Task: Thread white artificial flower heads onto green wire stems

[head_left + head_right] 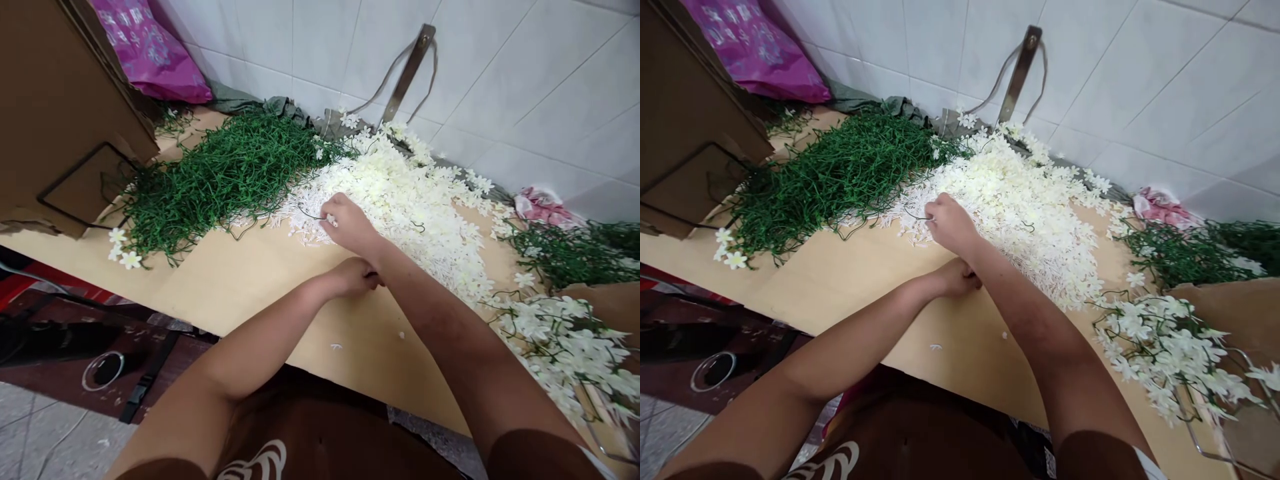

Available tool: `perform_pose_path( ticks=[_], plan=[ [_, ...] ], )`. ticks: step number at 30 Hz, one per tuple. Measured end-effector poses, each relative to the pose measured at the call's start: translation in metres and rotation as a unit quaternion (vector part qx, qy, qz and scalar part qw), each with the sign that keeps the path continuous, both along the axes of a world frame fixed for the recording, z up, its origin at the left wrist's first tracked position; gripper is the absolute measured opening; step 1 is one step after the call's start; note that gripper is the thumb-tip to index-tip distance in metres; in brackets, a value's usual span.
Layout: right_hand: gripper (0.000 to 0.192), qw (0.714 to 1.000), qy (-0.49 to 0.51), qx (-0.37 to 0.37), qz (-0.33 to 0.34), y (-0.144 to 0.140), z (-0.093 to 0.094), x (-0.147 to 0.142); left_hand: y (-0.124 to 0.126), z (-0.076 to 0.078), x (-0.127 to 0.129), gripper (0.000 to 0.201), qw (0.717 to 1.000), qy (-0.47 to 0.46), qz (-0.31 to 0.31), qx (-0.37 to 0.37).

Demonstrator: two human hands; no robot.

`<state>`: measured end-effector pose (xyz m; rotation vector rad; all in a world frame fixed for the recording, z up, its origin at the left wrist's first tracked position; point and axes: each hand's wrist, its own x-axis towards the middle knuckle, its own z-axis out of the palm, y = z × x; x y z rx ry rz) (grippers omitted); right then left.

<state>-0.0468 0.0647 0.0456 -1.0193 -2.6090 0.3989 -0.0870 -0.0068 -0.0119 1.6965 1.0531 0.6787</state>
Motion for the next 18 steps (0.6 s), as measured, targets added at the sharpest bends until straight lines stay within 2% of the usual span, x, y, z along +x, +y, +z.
perform_pose_path(
  ticks=[2,4,7,8,11,13,16,18],
  plan=[
    [0.013,0.995,0.085,-0.023,-0.049,0.004,0.0,0.023,0.003,0.003,-0.005,0.017,0.998,-0.038,0.027,-0.035],
    [0.012,0.985,0.135,-0.023,-0.105,0.005,-0.002,0.043,0.006,0.007,-0.012,0.016,0.99,-0.087,0.098,-0.057],
    [0.013,0.978,0.135,-0.011,-0.158,-0.003,-0.006,0.066,0.011,0.012,-0.022,0.012,0.961,-0.162,0.221,-0.047],
    [0.014,0.978,0.128,-0.013,-0.163,-0.007,-0.007,0.072,0.013,0.013,-0.024,0.017,0.95,-0.186,0.246,-0.045],
    [0.015,0.982,0.113,-0.019,-0.152,-0.022,-0.01,0.082,0.015,0.014,-0.028,0.032,0.932,-0.233,0.277,-0.028],
    [0.018,0.986,0.095,-0.022,-0.136,-0.03,-0.012,0.085,0.015,0.015,-0.028,0.033,0.931,-0.234,0.279,0.006],
    [0.021,0.99,0.07,-0.038,-0.114,-0.039,-0.015,0.087,0.013,0.016,-0.029,0.02,0.936,-0.185,0.281,0.1],
    [0.022,0.991,0.06,-0.056,-0.104,-0.043,-0.016,0.089,0.012,0.018,-0.03,0.011,0.928,-0.151,0.298,0.164]
  ],
)
